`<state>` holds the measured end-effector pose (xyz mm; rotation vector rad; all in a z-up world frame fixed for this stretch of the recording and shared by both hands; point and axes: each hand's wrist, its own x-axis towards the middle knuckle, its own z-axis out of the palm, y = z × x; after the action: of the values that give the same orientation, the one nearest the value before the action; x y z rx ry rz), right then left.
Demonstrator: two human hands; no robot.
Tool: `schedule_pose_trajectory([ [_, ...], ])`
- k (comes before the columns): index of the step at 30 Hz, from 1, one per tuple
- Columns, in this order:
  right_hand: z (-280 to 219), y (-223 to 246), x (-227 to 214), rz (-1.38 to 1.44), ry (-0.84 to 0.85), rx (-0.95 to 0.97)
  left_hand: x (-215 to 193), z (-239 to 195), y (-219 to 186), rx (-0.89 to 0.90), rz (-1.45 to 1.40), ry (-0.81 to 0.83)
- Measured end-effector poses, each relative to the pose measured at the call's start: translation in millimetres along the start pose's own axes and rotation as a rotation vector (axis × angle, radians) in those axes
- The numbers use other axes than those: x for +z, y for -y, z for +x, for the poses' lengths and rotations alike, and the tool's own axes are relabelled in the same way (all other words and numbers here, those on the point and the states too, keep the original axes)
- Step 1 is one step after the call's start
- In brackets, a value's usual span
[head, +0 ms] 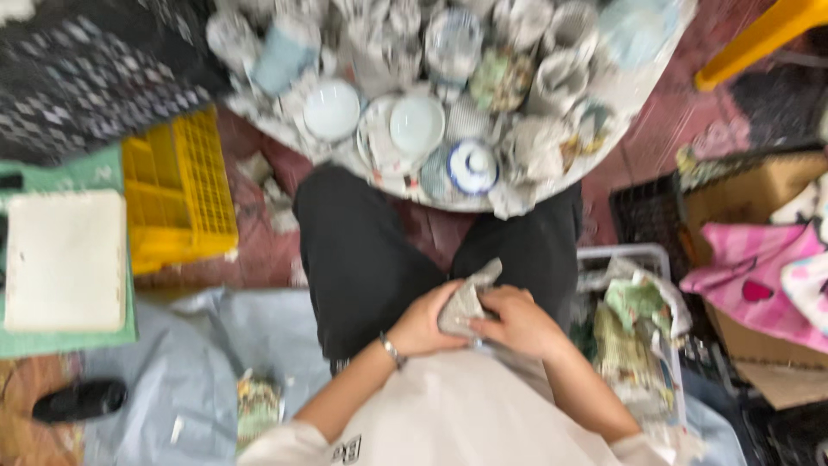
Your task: The person sits cross-legged on the floor and wraps small ceramic dishes and cups with newspaper. They fold the newspaper around each item, smooth the folds, and place the wrapped items into a pile on a tray.
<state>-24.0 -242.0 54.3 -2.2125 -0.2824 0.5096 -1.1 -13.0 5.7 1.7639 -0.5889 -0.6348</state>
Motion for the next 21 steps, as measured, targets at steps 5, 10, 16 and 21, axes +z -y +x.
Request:
schedule_pose_trajectory([
  [5,1,-2,-15,0.058,-0.009,0.027,-3,2,-3,-0.018,-0.021,0.023],
  [10,4,1,-19,0.251,-0.025,0.238,-2,4,1,-0.02,-0.039,0.012],
  [16,4,7,-24,-0.105,0.051,0.072,-2,5,0,-0.027,0.031,0.02],
  [21,3,14,-24,-0.221,0.021,0.18,-3,6,-6,-0.032,-0.002,0.008],
])
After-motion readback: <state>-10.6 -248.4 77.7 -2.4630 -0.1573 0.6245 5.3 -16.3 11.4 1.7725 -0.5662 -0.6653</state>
